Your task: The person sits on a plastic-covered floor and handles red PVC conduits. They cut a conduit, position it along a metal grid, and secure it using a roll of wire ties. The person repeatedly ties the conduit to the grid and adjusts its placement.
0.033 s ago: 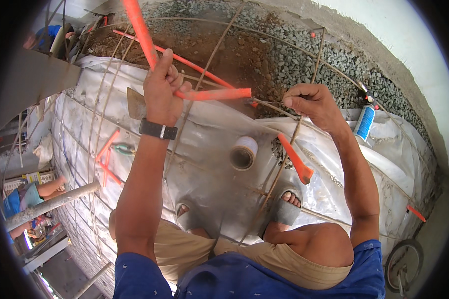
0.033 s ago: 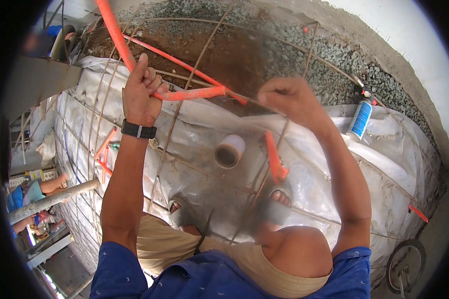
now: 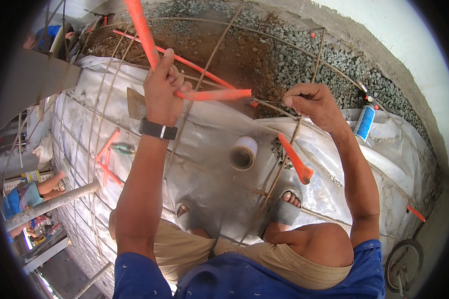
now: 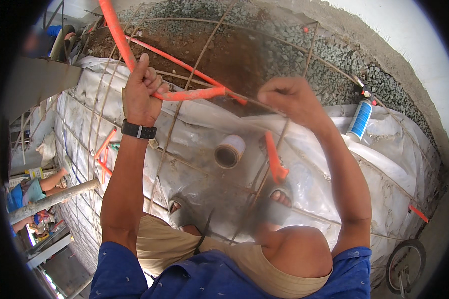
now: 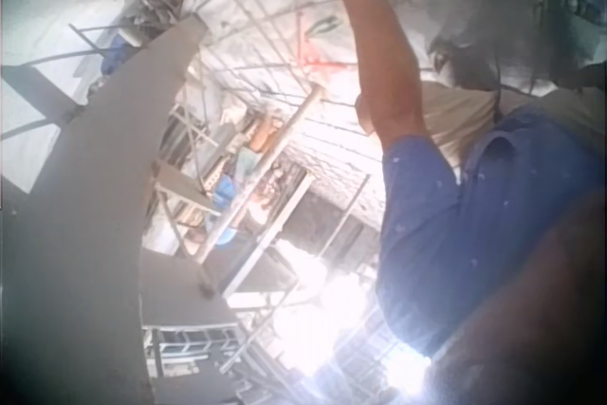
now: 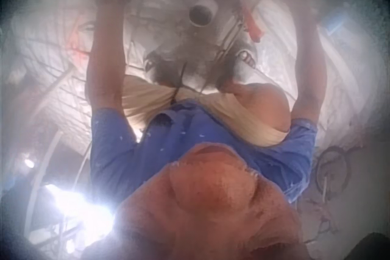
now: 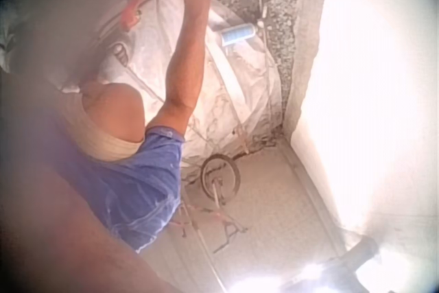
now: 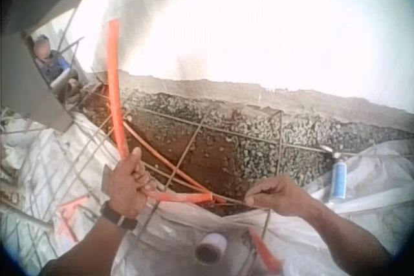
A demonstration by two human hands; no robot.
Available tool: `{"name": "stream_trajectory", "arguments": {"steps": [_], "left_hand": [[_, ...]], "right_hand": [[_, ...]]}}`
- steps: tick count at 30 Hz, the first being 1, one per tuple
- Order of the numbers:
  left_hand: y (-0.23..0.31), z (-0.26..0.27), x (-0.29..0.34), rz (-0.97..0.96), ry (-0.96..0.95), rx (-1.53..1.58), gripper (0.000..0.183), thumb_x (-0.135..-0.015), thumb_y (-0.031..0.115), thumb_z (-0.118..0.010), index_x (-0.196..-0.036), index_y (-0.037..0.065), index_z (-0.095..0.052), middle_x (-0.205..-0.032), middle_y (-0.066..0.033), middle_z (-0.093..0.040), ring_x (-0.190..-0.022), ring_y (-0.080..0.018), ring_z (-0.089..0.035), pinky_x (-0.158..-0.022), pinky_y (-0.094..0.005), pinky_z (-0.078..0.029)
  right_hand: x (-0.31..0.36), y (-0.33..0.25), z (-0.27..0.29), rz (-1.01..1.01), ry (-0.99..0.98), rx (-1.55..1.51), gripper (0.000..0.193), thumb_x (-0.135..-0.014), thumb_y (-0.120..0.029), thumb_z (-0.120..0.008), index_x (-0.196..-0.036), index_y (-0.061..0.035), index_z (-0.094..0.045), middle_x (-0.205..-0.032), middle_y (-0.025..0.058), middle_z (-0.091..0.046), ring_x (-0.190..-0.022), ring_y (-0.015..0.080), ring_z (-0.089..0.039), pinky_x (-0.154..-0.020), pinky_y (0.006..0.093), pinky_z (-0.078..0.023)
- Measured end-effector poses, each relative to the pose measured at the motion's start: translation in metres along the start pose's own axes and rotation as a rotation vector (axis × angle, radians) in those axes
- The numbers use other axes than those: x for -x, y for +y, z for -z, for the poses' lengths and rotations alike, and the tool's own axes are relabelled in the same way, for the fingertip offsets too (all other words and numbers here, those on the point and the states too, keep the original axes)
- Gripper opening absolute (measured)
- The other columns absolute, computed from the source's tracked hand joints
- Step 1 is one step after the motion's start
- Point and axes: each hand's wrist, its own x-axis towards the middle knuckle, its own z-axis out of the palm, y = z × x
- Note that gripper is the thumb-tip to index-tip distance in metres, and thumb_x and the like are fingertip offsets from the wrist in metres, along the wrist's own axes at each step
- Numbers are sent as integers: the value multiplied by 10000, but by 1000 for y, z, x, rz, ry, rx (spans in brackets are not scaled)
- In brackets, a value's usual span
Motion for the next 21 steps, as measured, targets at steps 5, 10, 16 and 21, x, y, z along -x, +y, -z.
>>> {"name": "stream_trajectory", "arguments": {"steps": [5,10,16,21], "left_hand": [[-3,-5,0,19,-50,-19,349,-1107,341,-677,-859,204,-474,-687,85,-323,-563,-59,-268,-589,-287,-315],[-1,-5,-2,26,-70,12,383,-1111,362,-669,-840,187,-461,-686,82,-312,-563,-65,-257,-589,-286,-314],[-2,-1,-7,31,4,57,422,-1105,369,-678,-813,173,-445,-680,74,-302,-558,-73,-251,-582,-283,-316],[-6,0,-6,38,-47,15,396,-1103,373,-682,-834,182,-463,-681,80,-315,-555,-65,-262,-579,-279,-317]], "right_hand": [[-6,-3,9,-34,79,127,202,-983,-175,-757,-999,25,-787,-882,15,-710,-776,98,-609,-688,289,-485],[-6,-2,10,-50,50,119,197,-973,-171,-764,-992,24,-785,-889,24,-719,-805,101,-619,-716,292,-493],[3,-3,6,-63,-7,31,168,-982,-147,-753,-994,18,-784,-882,8,-705,-813,75,-606,-708,282,-476],[4,-2,9,-51,64,47,166,-984,-144,-752,-998,18,-781,-879,-2,-703,-810,73,-598,-713,277,-473]]}}
